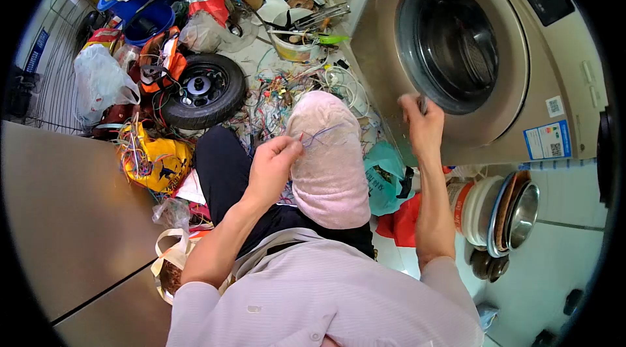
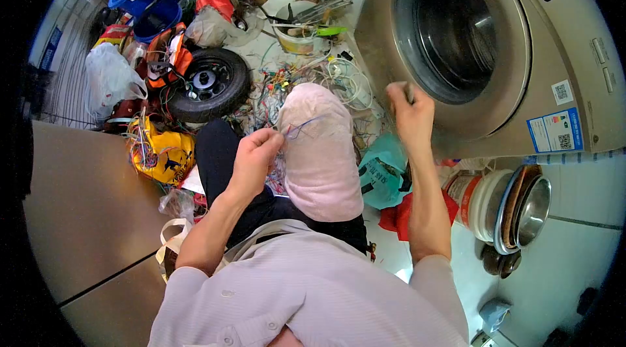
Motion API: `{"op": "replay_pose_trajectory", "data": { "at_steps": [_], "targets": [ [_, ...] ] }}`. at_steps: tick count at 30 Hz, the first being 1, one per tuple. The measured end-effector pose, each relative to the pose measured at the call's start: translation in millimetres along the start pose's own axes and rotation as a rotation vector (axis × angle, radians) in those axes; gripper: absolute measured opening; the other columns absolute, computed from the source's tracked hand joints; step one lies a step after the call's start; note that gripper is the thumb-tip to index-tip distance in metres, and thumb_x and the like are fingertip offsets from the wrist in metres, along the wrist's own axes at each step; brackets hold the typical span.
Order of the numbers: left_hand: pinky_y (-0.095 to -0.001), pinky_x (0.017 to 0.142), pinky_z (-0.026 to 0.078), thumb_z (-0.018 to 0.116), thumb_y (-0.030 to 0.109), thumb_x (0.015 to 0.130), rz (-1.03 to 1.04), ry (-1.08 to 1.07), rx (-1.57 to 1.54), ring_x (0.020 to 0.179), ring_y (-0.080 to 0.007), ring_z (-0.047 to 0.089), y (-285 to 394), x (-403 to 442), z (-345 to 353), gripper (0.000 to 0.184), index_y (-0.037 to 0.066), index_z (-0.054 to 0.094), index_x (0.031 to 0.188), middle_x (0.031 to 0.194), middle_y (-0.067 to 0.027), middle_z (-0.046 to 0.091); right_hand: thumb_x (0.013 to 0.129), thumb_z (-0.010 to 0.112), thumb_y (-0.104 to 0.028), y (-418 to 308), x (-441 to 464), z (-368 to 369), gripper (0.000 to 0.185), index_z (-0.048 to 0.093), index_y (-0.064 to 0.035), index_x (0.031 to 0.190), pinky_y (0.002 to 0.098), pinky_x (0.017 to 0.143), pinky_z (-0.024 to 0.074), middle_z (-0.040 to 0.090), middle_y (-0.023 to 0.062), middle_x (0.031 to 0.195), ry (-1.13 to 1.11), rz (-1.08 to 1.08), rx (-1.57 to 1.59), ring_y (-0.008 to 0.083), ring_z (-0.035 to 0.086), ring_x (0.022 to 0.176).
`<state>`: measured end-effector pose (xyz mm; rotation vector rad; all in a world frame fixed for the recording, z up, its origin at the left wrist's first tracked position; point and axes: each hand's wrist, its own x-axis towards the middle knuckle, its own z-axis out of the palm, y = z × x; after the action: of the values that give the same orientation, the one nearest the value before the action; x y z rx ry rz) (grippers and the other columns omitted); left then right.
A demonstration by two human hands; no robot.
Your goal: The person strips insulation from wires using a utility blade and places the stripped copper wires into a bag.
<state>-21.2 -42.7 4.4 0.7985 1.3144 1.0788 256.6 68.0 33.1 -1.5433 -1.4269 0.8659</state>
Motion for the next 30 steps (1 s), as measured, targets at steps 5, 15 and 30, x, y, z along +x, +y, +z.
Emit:
{"op": "replay_pose_trajectory", "data": {
  "at_steps": [5,15,30],
  "targets": [
    [-0.0222,0.045,0.023,0.059,0.018,0.097,-0.130,0.121,-0.313,0.049,-0.0028,0.032,-3.9,35.0,22.3,0.014,0.006,0.065,0.091,0.062,0.0080,0.045,0.097,0.058,-0.034,-3.4,-15.9,18.7,0.040,0.066,0.0048,0.098,0.0335,0.074,0.0469,0.065,0.0112,0.080,-0.103,0.059,-0.118,0.0190,0.060,0.077],
    [-0.0345,0.048,0.040,0.061,0.016,0.094,0.411,0.414,0.162,0.050,-0.0167,0.055,-22.9,73.3,34.1,0.016,0.001,0.066,0.090,0.063,-0.0047,0.061,0.095,0.056,-0.013,7.1,-94.3,32.2,0.027,0.062,0.0015,0.117,0.0387,0.088,0.0465,0.062,0.0200,0.105,-0.082,-0.044,-0.121,0.0337,0.060,0.098],
    [-0.0539,0.057,0.050,0.061,0.013,0.089,0.449,0.202,0.844,0.063,-0.0465,0.064,-22.2,31.8,44.5,0.016,-0.001,0.054,0.092,0.068,-0.0264,0.064,0.081,0.074,-0.008,5.1,-69.7,90.1,0.023,0.072,-0.0037,0.104,0.0352,0.077,0.0524,0.065,0.0141,0.101,-0.057,-0.284,-0.108,0.0302,0.065,0.089]
  ]
}}
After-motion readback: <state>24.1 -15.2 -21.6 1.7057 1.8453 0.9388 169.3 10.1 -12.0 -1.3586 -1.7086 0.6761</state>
